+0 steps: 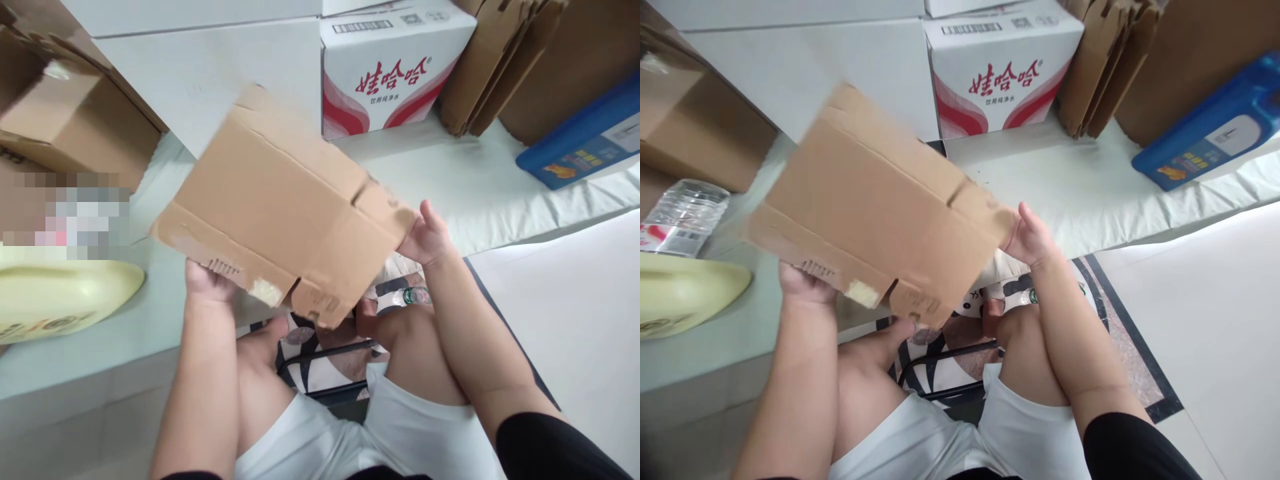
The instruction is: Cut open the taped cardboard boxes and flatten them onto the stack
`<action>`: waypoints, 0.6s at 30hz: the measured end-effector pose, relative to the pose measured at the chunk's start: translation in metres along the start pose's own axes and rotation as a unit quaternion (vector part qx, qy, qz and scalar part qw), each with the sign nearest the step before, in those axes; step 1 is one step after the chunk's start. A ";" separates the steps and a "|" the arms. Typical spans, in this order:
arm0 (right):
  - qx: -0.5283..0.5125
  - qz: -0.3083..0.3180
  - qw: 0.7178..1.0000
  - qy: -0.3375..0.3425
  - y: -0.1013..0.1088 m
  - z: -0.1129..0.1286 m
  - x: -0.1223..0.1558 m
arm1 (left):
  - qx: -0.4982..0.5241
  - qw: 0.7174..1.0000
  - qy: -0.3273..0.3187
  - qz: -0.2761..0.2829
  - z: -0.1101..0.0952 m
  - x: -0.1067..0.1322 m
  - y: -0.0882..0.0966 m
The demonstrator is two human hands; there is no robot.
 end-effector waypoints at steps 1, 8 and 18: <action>-0.006 0.012 1.000 0.002 -0.002 -0.001 0.001 | 0.016 1.000 -0.009 0.002 -0.002 -0.004 -0.003; 0.029 -0.018 0.999 -0.004 -0.027 -0.021 -0.002 | 0.078 0.994 -0.005 0.078 0.001 0.000 -0.017; 0.385 -0.513 0.671 0.372 0.074 0.176 0.087 | 0.115 0.986 0.100 0.062 0.004 0.003 -0.018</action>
Point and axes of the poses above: each hand's wrist, its own x-axis away from the middle knuckle, its own y-axis out of the back of the hand, z = x × y, the point moved 7 cm from there along -x, towards the middle knuckle, and after that the axes turned 6 degrees about z, right-handed, at the moved point
